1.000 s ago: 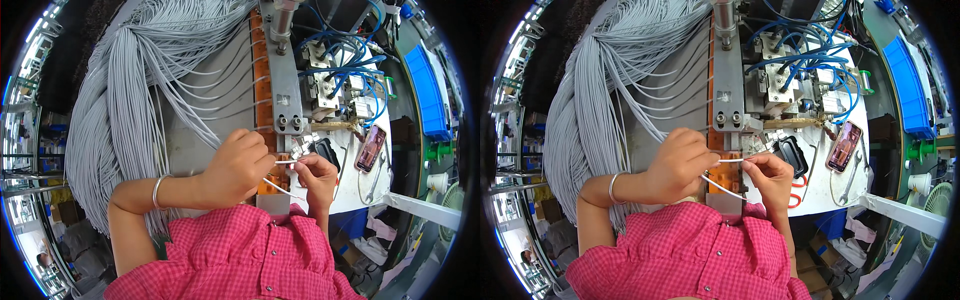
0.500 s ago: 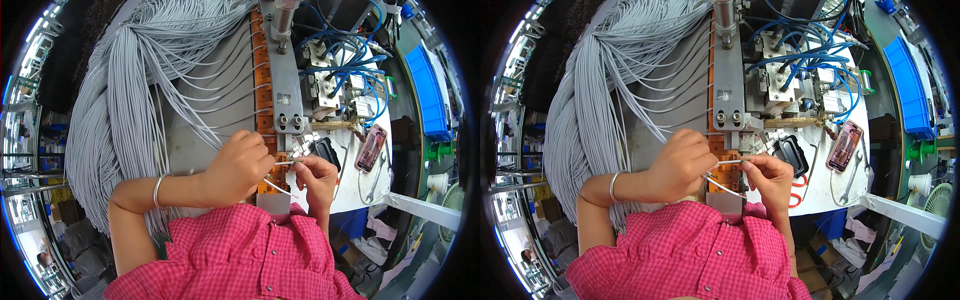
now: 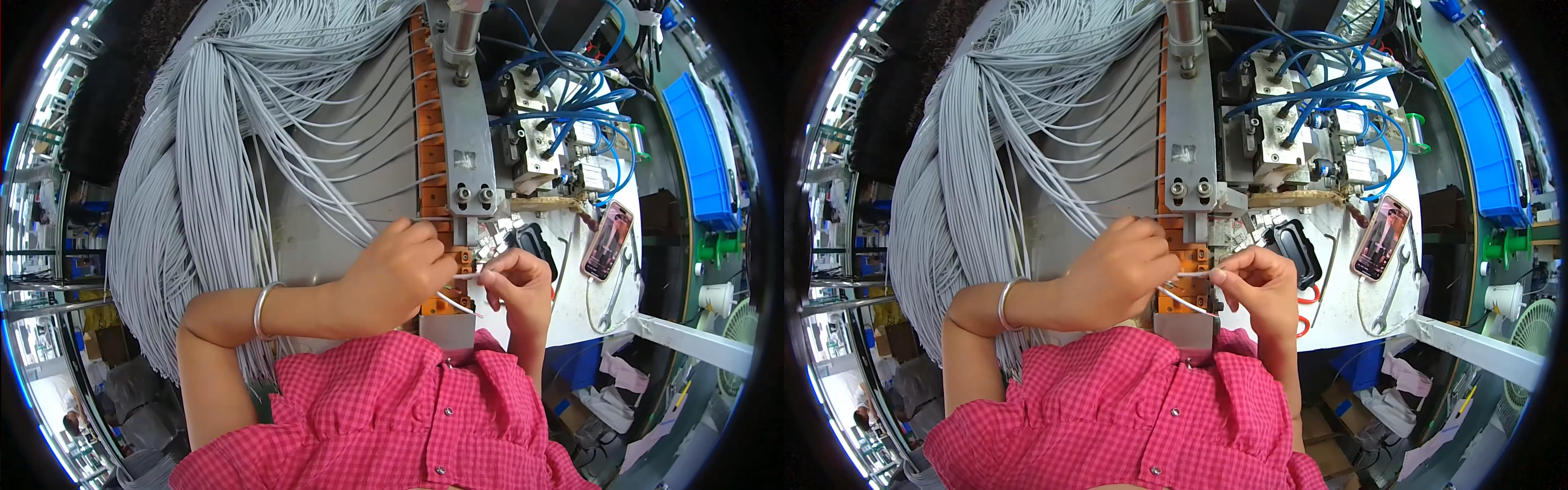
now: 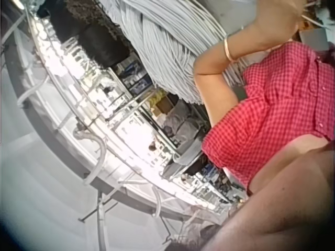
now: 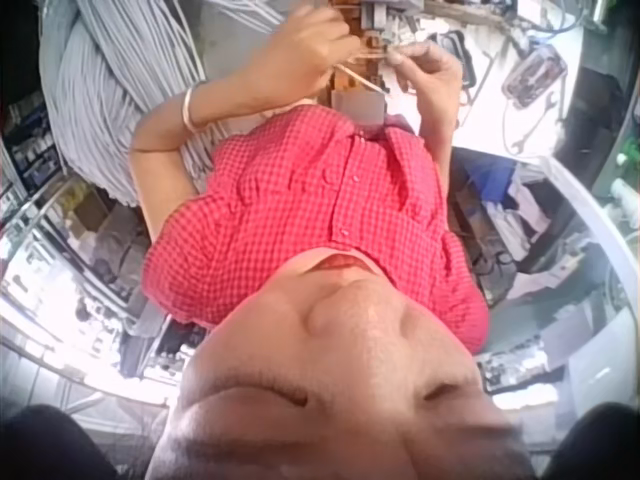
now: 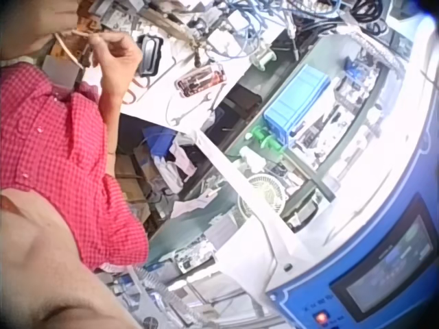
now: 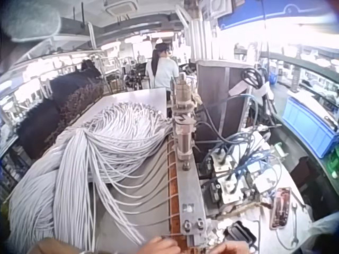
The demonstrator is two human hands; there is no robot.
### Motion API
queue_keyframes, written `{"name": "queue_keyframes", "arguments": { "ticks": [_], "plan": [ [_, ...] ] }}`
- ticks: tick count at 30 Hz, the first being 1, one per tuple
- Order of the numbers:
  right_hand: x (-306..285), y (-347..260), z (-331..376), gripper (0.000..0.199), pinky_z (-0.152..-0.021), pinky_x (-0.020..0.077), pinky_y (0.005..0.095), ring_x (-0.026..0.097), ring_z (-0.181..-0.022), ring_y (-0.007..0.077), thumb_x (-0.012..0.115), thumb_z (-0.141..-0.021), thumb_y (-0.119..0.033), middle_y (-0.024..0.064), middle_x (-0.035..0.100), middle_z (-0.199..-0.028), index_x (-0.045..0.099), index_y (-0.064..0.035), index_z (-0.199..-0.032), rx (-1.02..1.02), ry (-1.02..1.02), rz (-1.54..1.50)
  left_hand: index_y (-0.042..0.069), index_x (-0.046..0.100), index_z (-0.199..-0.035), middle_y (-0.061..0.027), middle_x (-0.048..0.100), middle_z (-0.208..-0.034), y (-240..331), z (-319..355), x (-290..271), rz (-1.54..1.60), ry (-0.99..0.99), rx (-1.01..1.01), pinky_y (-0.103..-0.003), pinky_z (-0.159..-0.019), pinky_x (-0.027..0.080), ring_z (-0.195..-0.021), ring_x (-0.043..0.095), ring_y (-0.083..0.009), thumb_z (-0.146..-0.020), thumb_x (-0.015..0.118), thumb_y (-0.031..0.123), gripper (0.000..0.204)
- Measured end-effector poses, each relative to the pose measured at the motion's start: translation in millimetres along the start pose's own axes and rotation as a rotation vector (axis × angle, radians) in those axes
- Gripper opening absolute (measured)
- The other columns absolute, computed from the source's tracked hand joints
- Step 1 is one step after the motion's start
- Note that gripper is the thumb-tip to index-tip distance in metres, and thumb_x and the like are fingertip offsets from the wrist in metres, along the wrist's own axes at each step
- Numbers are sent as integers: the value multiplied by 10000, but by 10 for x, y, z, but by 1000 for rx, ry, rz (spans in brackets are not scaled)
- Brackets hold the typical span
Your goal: The person arranges a large bundle of cables on the table, then inserts the ends of the wires one by one into a machine.
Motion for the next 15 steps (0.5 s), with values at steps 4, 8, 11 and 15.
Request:
{"name": "queue_keyframes", "arguments": {
  "ticks": [4,8,11,15],
  "plan": [
    [-67,37,-23,76,-414,354,172,479,-491,35,644,-794,-19,23,586,-648,579,12,-767,-22,89,182,43,534,-772,-69,475,-683,47,20,-11,13,8,67,-356,-688,357,-742,473,-251,-599,577,-4,185],
    [-62,185,-59,73,-420,336,161,463,-497,22,599,-836,-51,4,564,-626,559,-4,-797,86,68,91,40,536,-781,-63,478,-683,-51,-6,-61,-12,48,-11,-358,-690,361,-748,478,-246,-604,576,-2,186],
    [-59,213,-76,96,-413,307,164,415,-473,22,554,-862,-80,-7,525,-614,532,-17,-794,145,-12,161,39,541,-786,-62,480,-684,-48,28,-5,-20,-6,-24,-361,-690,364,-745,479,-243,-606,584,5,188],
    [-56,200,-55,47,-430,315,164,432,-495,22,563,-849,-57,-9,531,-624,545,-19,-830,133,3,214,36,557,-814,-59,481,-683,-35,53,32,-109,-3,-5,-361,-685,367,-734,478,-238,-612,601,16,207]
  ]
}}
Point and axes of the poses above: each hand's wrist, its own z-axis away from the middle knuckle, its own x-axis out of the palm, y = z × x, the point moved 9 cm from there along -z, towards the middle knuckle
